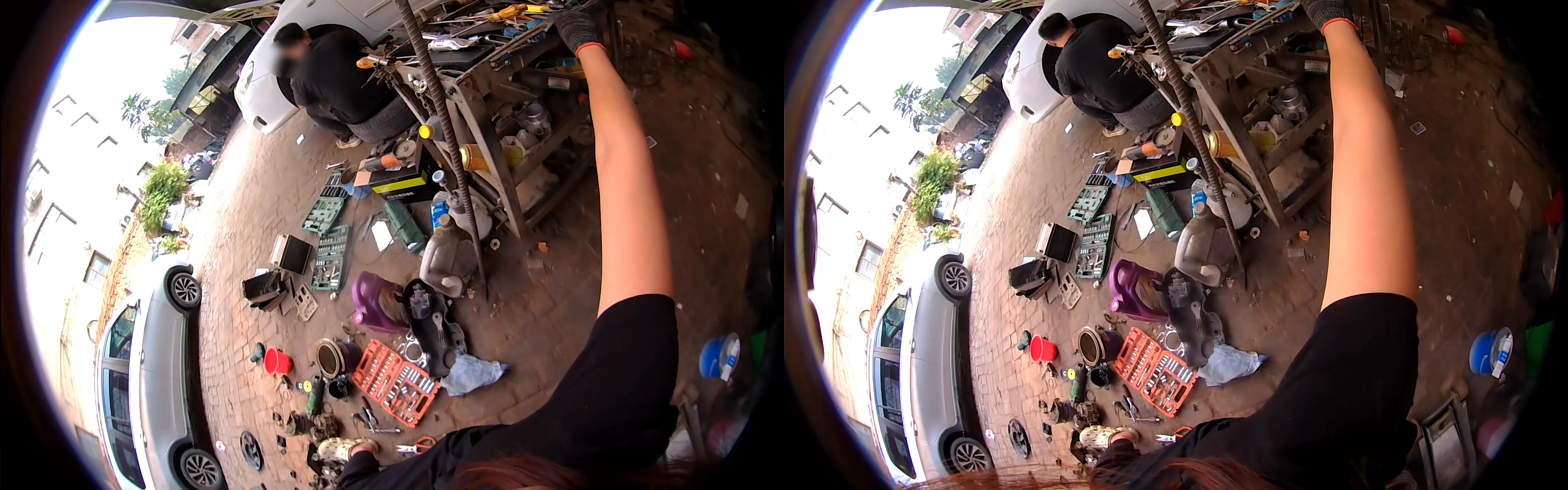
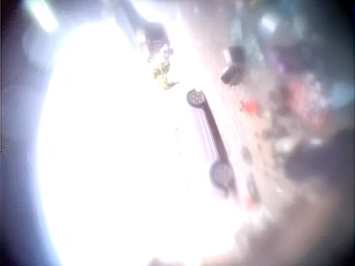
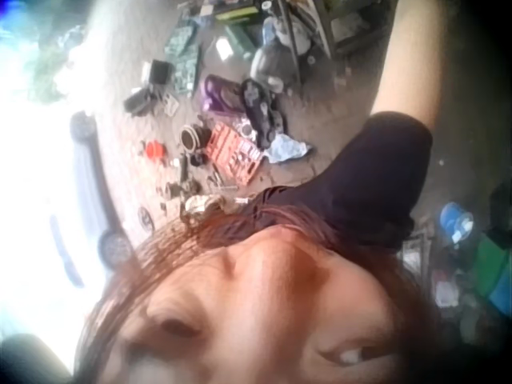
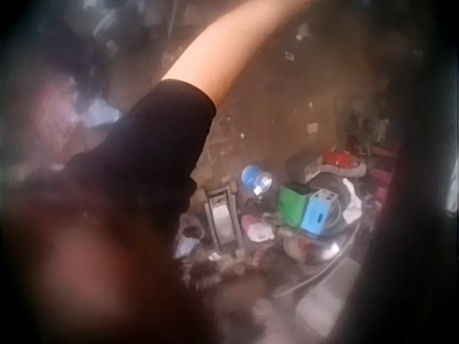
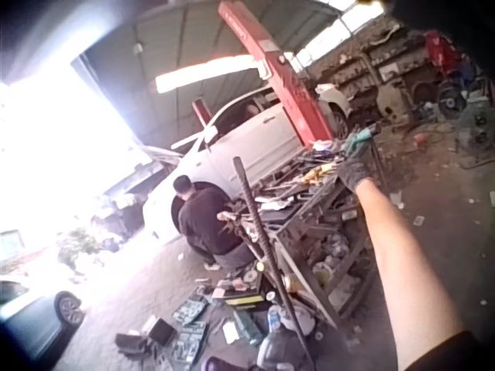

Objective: The person sits on the ground in a cluttered workshop and uses pliers and scissors to strip and cut wires. They manipulate the wire ends and tools while surrounded by various mechanical parts and tools.

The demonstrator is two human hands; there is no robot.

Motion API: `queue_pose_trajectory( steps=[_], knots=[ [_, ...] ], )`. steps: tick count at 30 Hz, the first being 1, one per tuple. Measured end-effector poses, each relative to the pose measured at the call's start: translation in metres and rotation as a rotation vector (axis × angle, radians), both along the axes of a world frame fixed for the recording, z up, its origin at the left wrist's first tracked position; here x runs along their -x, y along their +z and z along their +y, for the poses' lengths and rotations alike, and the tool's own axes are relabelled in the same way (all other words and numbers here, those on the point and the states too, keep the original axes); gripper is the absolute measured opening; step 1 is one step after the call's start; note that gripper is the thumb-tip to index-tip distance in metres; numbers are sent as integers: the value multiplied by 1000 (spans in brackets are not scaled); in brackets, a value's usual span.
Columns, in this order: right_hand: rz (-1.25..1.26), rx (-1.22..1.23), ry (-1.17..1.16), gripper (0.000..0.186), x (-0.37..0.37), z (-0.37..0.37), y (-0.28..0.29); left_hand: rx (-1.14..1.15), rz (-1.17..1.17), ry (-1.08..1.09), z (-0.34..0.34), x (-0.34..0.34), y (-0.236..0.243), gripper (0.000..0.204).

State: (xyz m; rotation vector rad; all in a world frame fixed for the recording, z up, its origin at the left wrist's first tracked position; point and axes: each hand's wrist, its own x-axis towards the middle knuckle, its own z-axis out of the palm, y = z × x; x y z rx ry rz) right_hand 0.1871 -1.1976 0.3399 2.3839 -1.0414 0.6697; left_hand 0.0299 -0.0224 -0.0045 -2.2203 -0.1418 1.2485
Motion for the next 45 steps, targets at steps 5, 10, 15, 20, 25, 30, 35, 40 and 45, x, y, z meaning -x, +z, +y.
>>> queue_pose_trajectory(
  steps=[5,10,15,20,25,30,35,40,45],
  knots=[
    [-475,-105,147,50,16,-25,-23,44,-10,-7,-3,-14,-2,31],
    [-969,-340,499,48,3,-57,-70,98,-64,104,2,-11,-3,29],
    [-1179,-728,394,48,3,-34,-70,29,-13,62,8,-7,-1,27],
    [-1249,-769,617,61,-7,-32,-48,33,2,54,3,-13,-12,24],
    [-1392,-1195,583,60,-4,-54,-19,42,12,54,-6,-23,-24,22],
    [-1405,-1250,663,45,8,-39,-20,22,31,44,-4,-29,-20,20],
    [-1432,-1312,655,38,-3,-28,-31,11,21,49,4,-26,-16,18],
    [-1508,-1373,642,32,-6,-18,-44,22,11,55,7,-21,-15,16],
    [-1707,-1483,598,26,13,3,-70,58,-19,65,5,-13,-19,14]
  ],
)
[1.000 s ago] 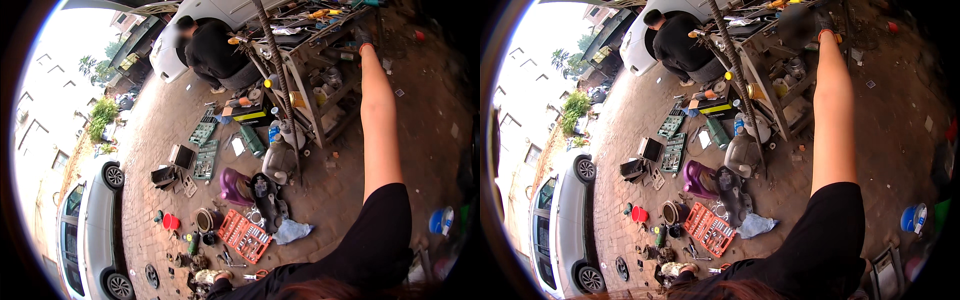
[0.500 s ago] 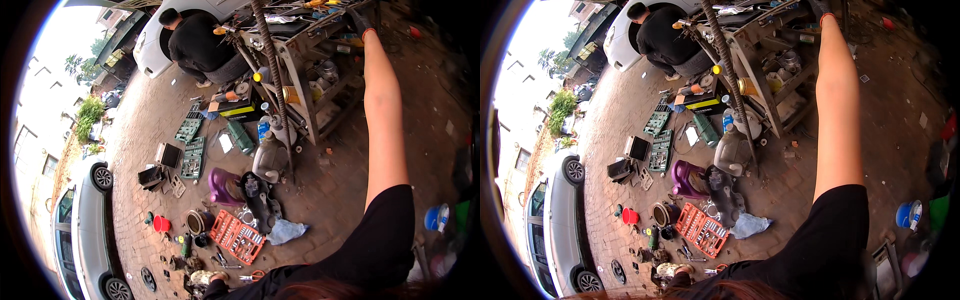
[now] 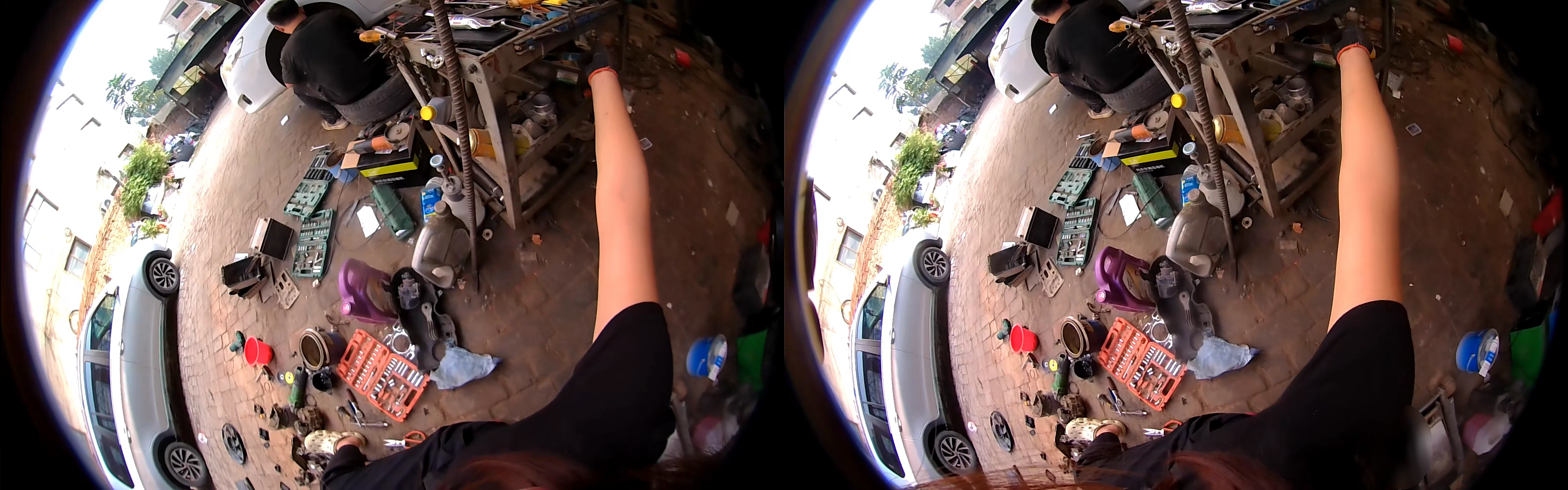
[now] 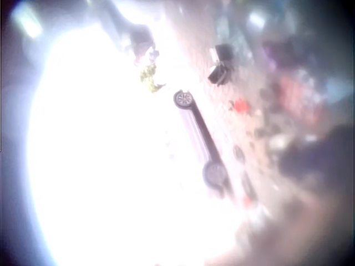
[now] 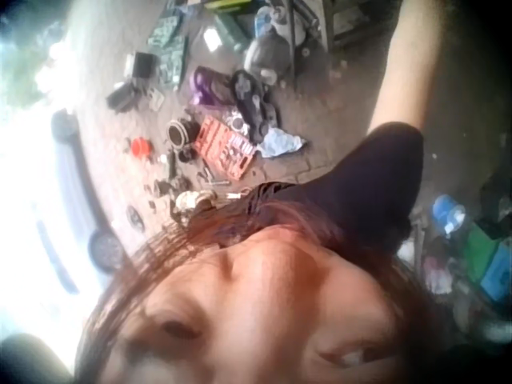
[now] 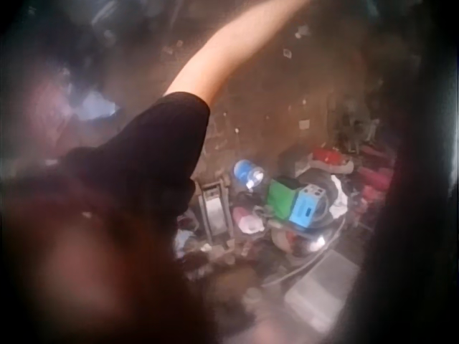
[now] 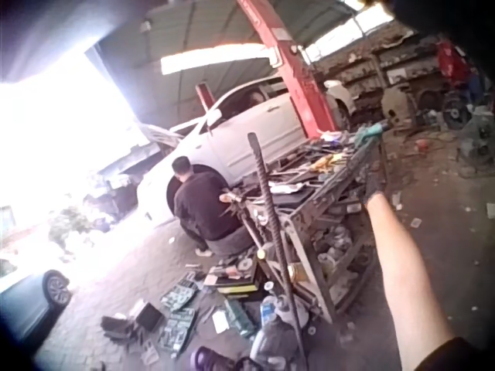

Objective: The person sits on the ground in a cluttered workshop and uses pliers and scissors to strip and cut wires. They manipulate the wire ends and tools while surrounded by various mechanical parts and tools.

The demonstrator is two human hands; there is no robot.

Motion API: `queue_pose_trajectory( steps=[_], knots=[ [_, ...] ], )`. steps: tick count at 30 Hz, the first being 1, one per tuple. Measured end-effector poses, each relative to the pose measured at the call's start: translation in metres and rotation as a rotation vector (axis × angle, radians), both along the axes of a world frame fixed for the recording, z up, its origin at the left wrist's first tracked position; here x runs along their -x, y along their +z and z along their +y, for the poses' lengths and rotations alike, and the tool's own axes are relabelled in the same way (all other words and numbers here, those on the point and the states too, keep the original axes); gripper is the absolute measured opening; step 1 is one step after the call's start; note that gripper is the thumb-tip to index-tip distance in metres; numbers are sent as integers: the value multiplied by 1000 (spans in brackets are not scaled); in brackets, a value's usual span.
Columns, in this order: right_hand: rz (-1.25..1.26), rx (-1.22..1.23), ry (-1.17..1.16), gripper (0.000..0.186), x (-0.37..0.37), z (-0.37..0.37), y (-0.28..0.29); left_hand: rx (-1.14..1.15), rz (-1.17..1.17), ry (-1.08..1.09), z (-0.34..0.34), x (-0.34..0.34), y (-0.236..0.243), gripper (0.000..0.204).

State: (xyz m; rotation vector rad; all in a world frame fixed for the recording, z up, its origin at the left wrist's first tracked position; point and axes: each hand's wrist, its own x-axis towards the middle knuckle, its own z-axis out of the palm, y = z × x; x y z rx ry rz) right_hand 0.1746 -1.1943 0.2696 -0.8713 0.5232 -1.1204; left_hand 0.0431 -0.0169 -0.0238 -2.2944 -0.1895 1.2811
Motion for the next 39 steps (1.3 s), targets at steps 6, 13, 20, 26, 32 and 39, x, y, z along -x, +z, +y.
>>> queue_pose_trajectory(
  steps=[6,13,20,26,32,39],
  knots=[
    [-361,-417,-2,21,76,94,-87,133,-117,60,-11,23,-9,12],
    [-355,-387,779,24,89,436,-97,1316,-1165,1714,73,225,-21,10],
    [112,-246,1916,21,115,756,-33,1743,-2050,2458,-9,304,7,7],
    [306,557,2515,23,219,948,-15,1629,-2680,1986,-23,349,36,12],
    [-685,2826,2052,25,325,1065,51,1286,-2672,2307,-49,324,35,21],
    [-1473,2363,2301,26,355,1097,89,1044,-2549,2392,-54,319,42,23]
  ],
)
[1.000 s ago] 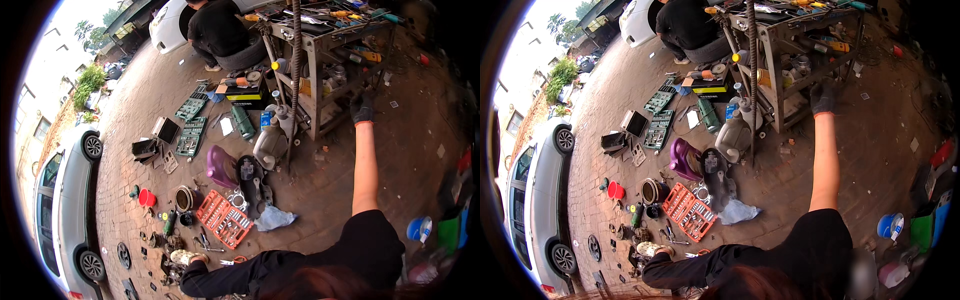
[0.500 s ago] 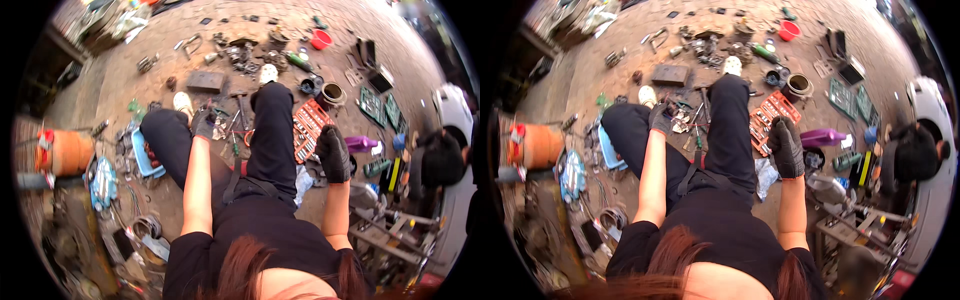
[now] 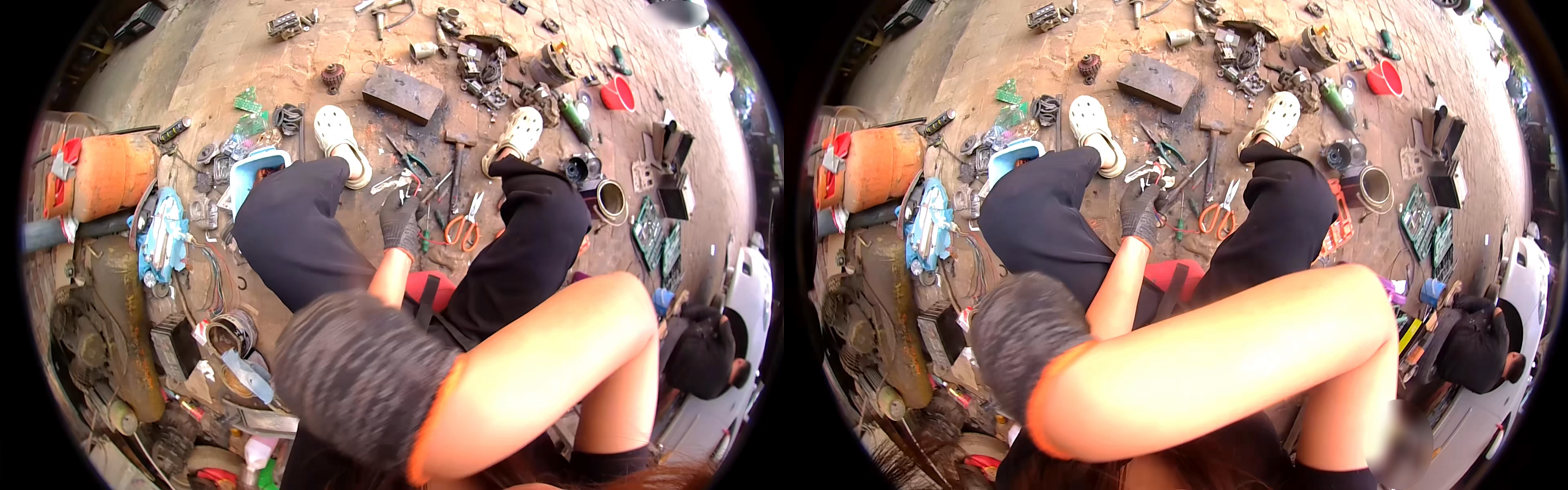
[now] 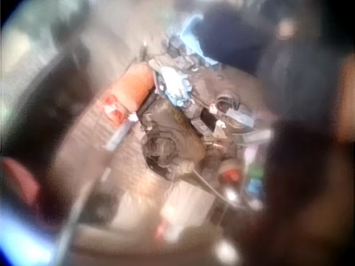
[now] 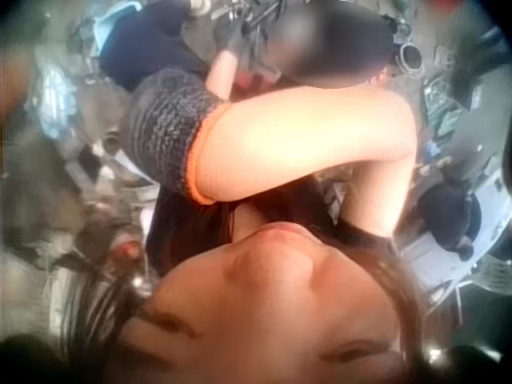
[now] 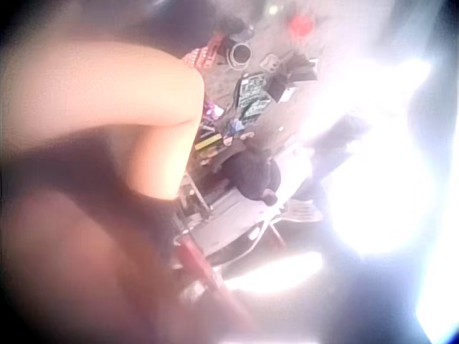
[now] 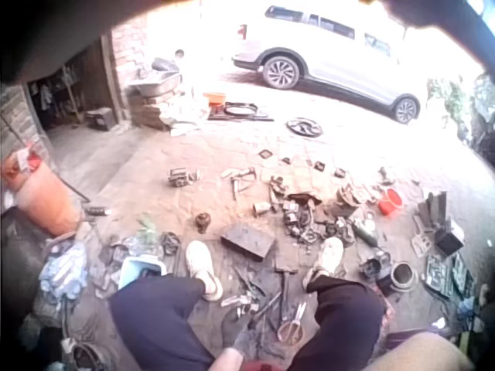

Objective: The person sits on the ground in a cluttered workshop and uses pliers and scissors to strip and cut wires. They manipulate the wire ends and tools while surrounded by various mechanical parts and tools.

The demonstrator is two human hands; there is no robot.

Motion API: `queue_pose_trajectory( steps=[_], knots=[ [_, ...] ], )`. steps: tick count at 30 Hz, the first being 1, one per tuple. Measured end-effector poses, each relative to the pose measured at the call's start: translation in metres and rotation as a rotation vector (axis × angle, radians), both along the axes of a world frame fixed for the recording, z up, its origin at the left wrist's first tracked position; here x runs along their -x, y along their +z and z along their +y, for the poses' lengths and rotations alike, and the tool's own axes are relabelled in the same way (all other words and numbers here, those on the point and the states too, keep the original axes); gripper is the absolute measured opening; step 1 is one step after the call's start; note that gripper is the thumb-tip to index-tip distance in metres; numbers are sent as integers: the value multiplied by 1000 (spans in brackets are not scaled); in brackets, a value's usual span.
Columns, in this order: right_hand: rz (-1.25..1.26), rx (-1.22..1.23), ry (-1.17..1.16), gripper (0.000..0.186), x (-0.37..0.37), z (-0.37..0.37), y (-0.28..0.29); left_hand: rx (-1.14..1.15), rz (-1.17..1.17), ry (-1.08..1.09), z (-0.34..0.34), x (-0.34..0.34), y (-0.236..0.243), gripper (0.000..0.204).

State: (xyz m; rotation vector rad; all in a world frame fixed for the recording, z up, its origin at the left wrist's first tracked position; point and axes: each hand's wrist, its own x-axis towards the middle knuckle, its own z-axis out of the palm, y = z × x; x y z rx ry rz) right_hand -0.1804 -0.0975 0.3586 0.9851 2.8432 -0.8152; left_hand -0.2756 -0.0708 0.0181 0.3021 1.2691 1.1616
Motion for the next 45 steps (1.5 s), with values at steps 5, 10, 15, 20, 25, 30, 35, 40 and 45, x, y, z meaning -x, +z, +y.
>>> queue_pose_trajectory(
  steps=[5,10,15,20,25,30,35,40,45],
  knots=[
    [42,43,80,26,16,31,-9,-9,17,-83,-2,-2,5,26],
    [37,47,169,27,35,48,-10,-72,30,-84,-2,-3,-8,28],
    [35,45,235,28,61,61,-19,3,-60,-26,-13,15,10,29],
    [16,-25,224,30,75,86,-21,7,-255,26,-4,18,33,27],
    [175,26,-64,31,61,159,-64,58,-589,294,51,52,90,23],
    [1541,1147,-548,28,-3,241,-192,-101,-371,393,147,90,73,18],
    [2039,1238,-854,19,-14,290,-320,-224,-76,369,291,140,98,13],
    [2137,1205,-1176,16,0,309,-442,-477,440,185,386,186,103,23],
    [2117,1298,-1049,29,33,312,-501,-433,249,40,406,211,47,28]
  ],
)
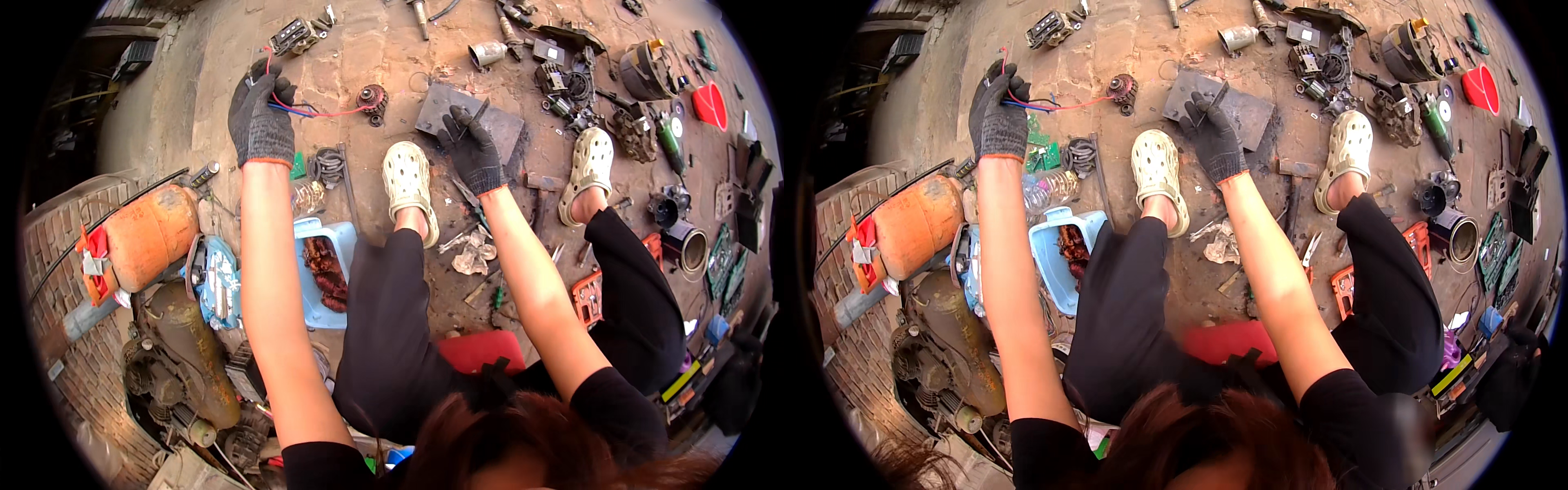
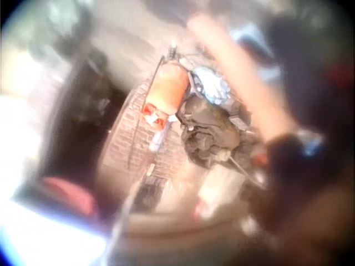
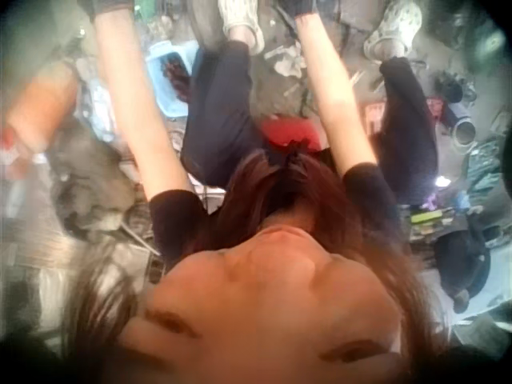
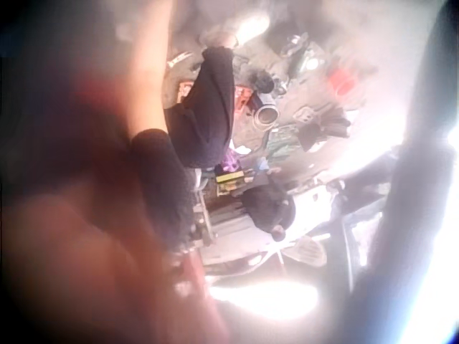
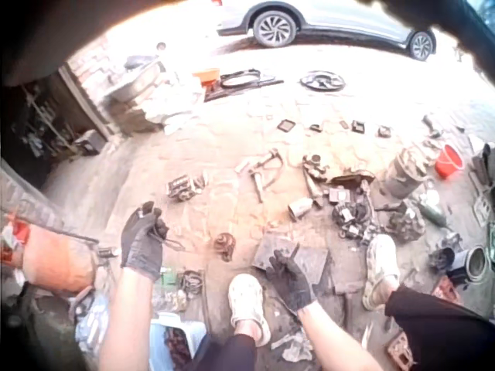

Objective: The person sits on the ground in a cluttered workshop and uses pliers and scissors to strip and cut wires. They manipulate the wire ends and tools while surrounded by various mechanical parts and tools.

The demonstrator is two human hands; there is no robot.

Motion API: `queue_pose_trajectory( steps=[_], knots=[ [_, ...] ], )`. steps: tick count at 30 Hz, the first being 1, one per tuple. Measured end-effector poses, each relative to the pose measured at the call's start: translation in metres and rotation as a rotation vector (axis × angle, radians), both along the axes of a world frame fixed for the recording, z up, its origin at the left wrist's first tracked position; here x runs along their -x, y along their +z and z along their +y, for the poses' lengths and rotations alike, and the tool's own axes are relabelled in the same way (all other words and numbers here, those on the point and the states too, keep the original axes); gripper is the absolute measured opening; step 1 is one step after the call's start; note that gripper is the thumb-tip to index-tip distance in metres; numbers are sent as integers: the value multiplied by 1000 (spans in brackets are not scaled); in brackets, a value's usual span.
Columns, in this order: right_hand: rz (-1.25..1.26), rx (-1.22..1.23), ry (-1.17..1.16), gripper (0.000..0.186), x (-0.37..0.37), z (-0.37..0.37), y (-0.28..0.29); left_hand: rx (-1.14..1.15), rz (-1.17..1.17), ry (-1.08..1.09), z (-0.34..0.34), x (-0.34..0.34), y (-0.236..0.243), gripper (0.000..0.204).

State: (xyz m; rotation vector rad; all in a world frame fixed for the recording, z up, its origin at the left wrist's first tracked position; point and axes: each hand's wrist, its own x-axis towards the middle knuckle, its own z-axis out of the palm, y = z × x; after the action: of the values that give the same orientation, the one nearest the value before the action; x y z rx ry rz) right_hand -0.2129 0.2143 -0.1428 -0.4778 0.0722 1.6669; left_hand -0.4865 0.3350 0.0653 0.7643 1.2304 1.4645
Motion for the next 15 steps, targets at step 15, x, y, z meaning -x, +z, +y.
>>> queue_pose_trajectory(
  steps=[15],
  knots=[
    [-408,-9,-170,25,-85,70,-55,210,-219,48,-48,-28,-80,23]
  ],
)
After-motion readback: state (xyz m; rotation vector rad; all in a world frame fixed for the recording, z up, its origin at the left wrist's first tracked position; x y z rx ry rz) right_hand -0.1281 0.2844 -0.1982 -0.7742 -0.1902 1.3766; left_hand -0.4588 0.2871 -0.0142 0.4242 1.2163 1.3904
